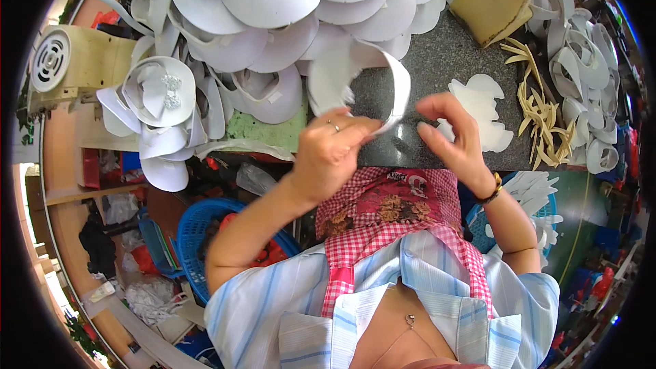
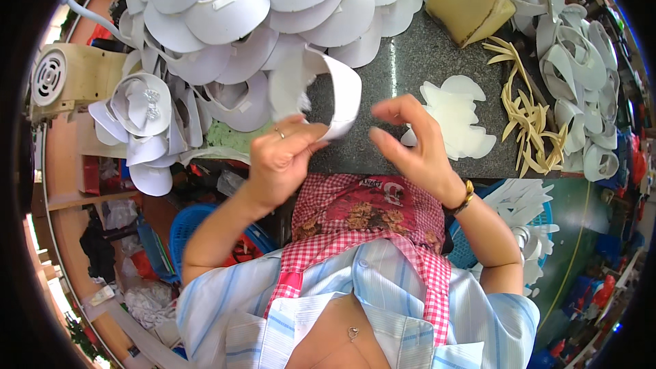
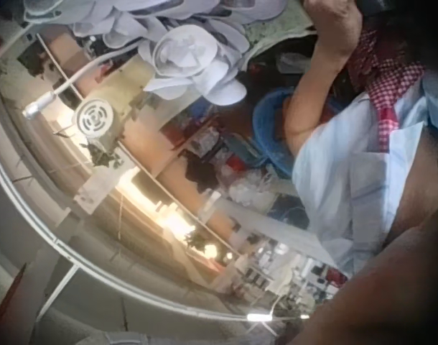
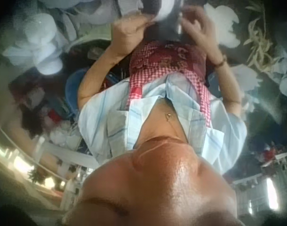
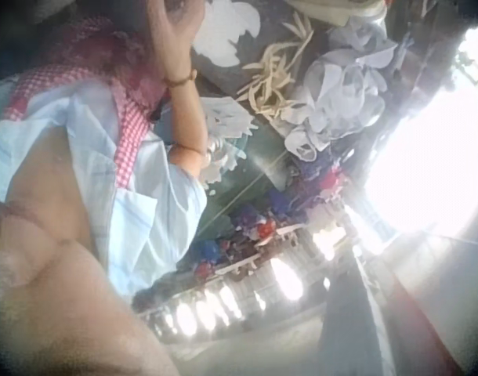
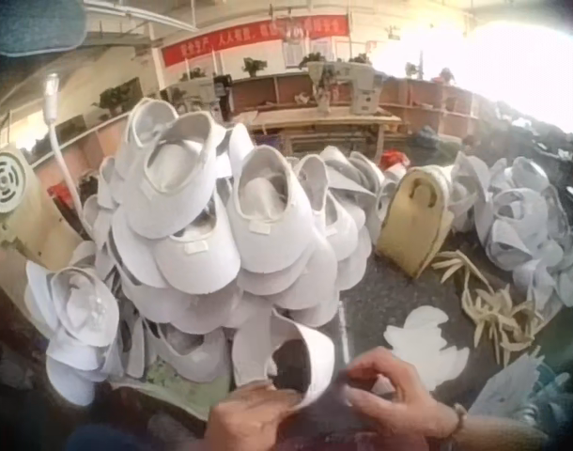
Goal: The person assembles shoe uppers by inserting lining pieces, support strips, and padding into each shoe upper by hand.
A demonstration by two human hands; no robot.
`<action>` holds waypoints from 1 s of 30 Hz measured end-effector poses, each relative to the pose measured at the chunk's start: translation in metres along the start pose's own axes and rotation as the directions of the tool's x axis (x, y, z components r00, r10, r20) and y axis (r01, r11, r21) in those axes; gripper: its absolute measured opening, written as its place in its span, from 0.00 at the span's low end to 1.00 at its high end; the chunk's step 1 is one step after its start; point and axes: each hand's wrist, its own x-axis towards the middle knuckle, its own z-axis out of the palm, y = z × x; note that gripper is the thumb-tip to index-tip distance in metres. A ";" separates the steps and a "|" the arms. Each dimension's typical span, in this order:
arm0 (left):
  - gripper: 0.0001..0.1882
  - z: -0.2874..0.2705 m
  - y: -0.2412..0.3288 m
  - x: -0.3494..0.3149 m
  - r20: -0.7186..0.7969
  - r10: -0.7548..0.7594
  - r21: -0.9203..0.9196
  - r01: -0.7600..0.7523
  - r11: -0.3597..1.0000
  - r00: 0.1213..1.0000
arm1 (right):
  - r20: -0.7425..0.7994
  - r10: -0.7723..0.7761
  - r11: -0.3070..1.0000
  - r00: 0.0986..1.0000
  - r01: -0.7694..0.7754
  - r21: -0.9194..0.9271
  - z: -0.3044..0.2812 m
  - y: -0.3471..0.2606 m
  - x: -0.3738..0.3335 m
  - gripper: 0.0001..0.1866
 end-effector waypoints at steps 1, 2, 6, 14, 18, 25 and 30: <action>0.09 0.010 0.004 -0.008 -0.072 -0.089 -0.203 0.072 0.976 0.993 | 0.068 0.233 0.882 0.970 -0.240 0.406 0.006 -0.004 0.006 0.18; 0.13 0.018 0.012 -0.018 -0.018 -0.223 -0.289 0.208 0.934 0.975 | 0.159 0.298 0.765 0.941 -0.335 0.550 0.004 -0.014 0.011 0.18; 0.23 0.029 0.019 -0.020 0.119 -0.416 -0.662 0.385 0.643 0.901 | 0.218 0.144 0.908 0.965 -0.217 0.360 0.001 -0.035 0.014 0.13; 0.16 0.018 0.015 -0.004 0.286 -0.626 -0.924 0.381 0.019 0.725 | 0.185 -0.315 0.941 0.931 0.332 -0.071 0.014 -0.026 -0.006 0.12; 0.18 0.029 0.018 -0.014 0.313 -0.628 -0.945 0.299 -0.131 0.713 | 0.242 -0.268 0.956 0.933 0.288 -0.051 0.000 -0.028 -0.013 0.14; 0.20 0.044 0.057 -0.008 0.225 -0.616 -0.964 0.265 -0.027 0.755 | -0.029 -0.262 0.959 0.965 0.257 -0.117 0.014 -0.038 -0.008 0.14; 0.21 0.044 0.050 -0.014 0.326 -0.656 -0.941 0.299 -0.157 0.680 | 0.014 -0.158 0.986 0.987 0.158 -0.058 0.014 -0.026 -0.016 0.12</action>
